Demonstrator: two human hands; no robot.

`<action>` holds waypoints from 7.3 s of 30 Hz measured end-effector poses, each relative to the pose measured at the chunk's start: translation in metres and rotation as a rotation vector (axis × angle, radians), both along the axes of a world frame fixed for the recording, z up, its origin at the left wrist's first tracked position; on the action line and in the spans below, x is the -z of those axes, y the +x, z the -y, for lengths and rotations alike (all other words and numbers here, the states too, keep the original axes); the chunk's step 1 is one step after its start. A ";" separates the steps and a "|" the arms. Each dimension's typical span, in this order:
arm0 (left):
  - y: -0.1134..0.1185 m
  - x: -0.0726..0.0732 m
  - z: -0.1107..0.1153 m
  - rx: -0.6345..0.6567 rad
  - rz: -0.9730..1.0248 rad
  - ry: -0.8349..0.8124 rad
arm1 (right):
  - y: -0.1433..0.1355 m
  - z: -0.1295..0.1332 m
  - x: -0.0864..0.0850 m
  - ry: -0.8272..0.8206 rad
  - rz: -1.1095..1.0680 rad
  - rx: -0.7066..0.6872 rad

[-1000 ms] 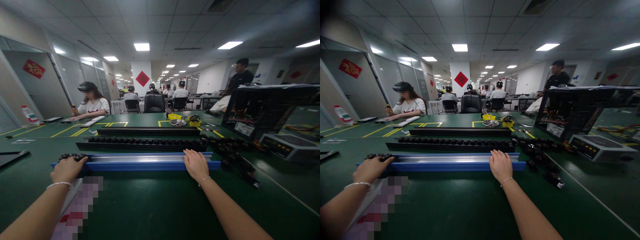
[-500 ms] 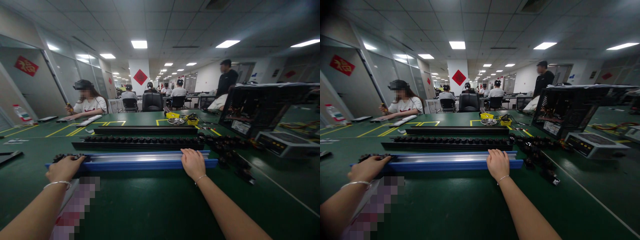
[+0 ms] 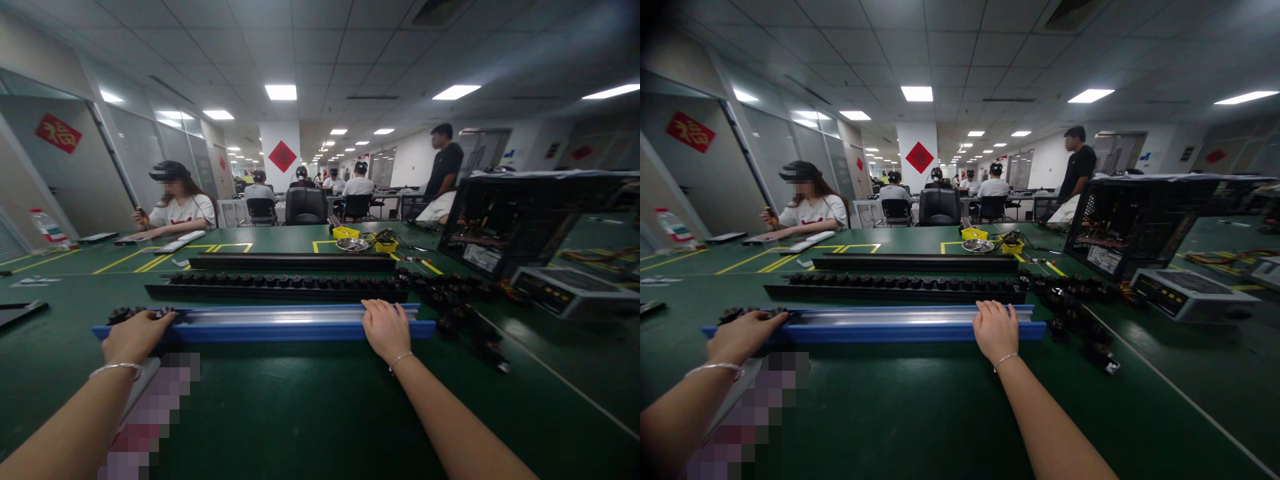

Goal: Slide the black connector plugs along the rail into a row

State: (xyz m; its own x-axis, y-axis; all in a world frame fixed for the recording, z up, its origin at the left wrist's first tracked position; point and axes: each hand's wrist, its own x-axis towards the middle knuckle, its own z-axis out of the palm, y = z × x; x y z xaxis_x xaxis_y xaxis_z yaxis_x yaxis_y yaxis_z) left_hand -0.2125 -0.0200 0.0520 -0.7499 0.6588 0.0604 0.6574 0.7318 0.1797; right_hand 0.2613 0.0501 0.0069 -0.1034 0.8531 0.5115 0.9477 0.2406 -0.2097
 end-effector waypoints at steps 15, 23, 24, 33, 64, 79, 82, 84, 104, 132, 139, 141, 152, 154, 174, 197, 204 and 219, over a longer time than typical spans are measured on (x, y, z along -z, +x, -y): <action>0.002 0.004 -0.003 0.064 -0.033 0.028 | -0.001 0.000 0.001 0.018 0.004 0.007; 0.008 0.004 -0.003 0.093 0.004 0.031 | -0.001 -0.001 0.003 0.055 0.026 0.016; 0.009 0.004 -0.003 0.100 0.001 0.029 | -0.001 -0.001 0.003 0.057 0.024 0.014; 0.013 0.001 -0.006 0.145 0.055 0.012 | 0.000 -0.002 0.005 0.062 0.001 0.008; 0.031 -0.001 -0.008 0.189 0.087 -0.020 | -0.003 0.006 -0.006 0.051 0.022 0.119; 0.052 -0.006 -0.003 0.255 0.066 -0.001 | 0.000 0.010 -0.008 -0.033 0.061 0.179; 0.056 -0.005 -0.003 0.253 0.058 0.004 | 0.000 0.010 -0.009 -0.046 0.069 0.187; 0.057 -0.005 -0.003 0.251 0.058 0.013 | 0.000 0.010 -0.008 -0.042 0.070 0.184; 0.060 0.000 -0.005 0.274 0.041 0.078 | -0.002 0.012 -0.009 -0.028 0.085 0.186; 0.074 -0.006 -0.004 0.272 0.060 0.103 | -0.003 0.011 -0.008 -0.033 0.089 0.190; 0.080 -0.006 -0.005 0.288 0.073 0.083 | -0.004 0.011 -0.008 -0.015 0.083 0.190; 0.082 -0.006 -0.005 0.291 0.063 0.078 | -0.004 0.012 -0.008 -0.016 0.088 0.193; 0.084 -0.004 -0.006 0.294 0.056 0.065 | -0.004 0.011 -0.008 -0.002 0.082 0.192; 0.085 -0.004 -0.006 0.297 0.061 0.061 | -0.004 0.011 -0.008 -0.006 0.076 0.192; 0.096 0.001 -0.011 0.283 0.041 0.075 | -0.001 0.010 -0.007 -0.013 0.076 0.191; 0.110 0.005 -0.015 0.312 0.071 0.089 | 0.000 0.009 -0.008 -0.023 0.060 0.184; 0.113 0.008 -0.018 0.329 0.068 0.105 | 0.000 0.010 -0.009 -0.036 0.056 0.187; 0.122 0.006 -0.018 0.334 0.101 0.107 | -0.001 0.012 -0.011 -0.041 0.078 0.194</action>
